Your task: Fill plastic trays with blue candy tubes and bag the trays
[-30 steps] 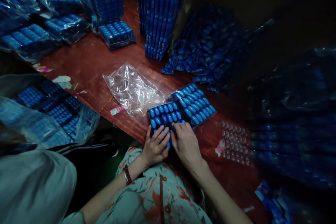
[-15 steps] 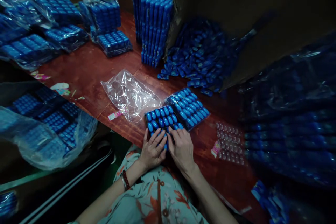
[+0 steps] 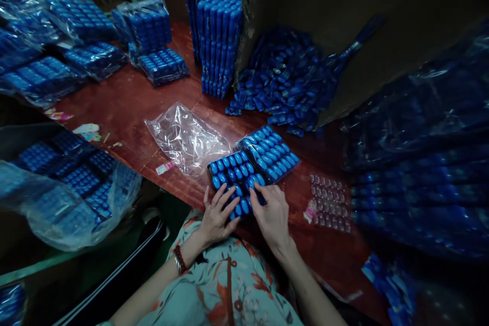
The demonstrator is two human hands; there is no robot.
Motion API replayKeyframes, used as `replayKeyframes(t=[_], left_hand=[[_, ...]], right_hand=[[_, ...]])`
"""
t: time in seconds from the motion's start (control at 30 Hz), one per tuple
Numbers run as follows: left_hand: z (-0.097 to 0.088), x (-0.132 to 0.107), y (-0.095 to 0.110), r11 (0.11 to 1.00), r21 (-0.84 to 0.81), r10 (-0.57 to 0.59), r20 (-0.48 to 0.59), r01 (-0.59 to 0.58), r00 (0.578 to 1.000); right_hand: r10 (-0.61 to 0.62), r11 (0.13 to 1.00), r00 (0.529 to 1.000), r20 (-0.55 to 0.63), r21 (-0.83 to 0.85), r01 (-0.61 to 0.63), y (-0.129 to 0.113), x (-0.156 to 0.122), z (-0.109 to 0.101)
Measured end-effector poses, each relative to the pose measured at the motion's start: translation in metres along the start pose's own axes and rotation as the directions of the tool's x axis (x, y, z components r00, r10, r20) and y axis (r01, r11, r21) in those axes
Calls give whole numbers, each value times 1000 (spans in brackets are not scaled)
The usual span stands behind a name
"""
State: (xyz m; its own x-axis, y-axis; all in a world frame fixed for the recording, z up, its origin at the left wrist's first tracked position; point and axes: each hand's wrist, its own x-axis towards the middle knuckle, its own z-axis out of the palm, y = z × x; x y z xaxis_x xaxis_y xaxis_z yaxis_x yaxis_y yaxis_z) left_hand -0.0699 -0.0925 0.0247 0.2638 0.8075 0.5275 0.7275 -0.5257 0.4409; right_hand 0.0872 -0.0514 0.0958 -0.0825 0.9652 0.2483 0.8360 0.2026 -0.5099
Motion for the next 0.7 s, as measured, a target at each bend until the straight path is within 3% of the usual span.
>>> replayKeyframes(t=[0.13, 0.37, 0.47, 0.57, 0.7], left_hand=[[1, -1, 0, 1000, -8, 1, 10, -1, 1000], [-6, 9, -2, 999, -43, 22, 42, -20, 999], [-10, 19, 1, 999, -38, 27, 67, -24, 997], [-13, 26, 2, 999, -35, 39, 96, -35, 995], [-18, 31, -1, 999, -19, 51, 137, -49, 989]], right_hand=[[-41, 997, 999, 25, -67, 42, -3, -3, 5], [-94, 939, 957, 276, -296, 178, -14, 12, -3], [-126, 943, 940, 317, -255, 213, -11, 4, -7], [-161, 977, 960, 229, -103, 189, -4, -13, -10], [-137, 990, 991, -12, 23, 137, 8, -30, -17]])
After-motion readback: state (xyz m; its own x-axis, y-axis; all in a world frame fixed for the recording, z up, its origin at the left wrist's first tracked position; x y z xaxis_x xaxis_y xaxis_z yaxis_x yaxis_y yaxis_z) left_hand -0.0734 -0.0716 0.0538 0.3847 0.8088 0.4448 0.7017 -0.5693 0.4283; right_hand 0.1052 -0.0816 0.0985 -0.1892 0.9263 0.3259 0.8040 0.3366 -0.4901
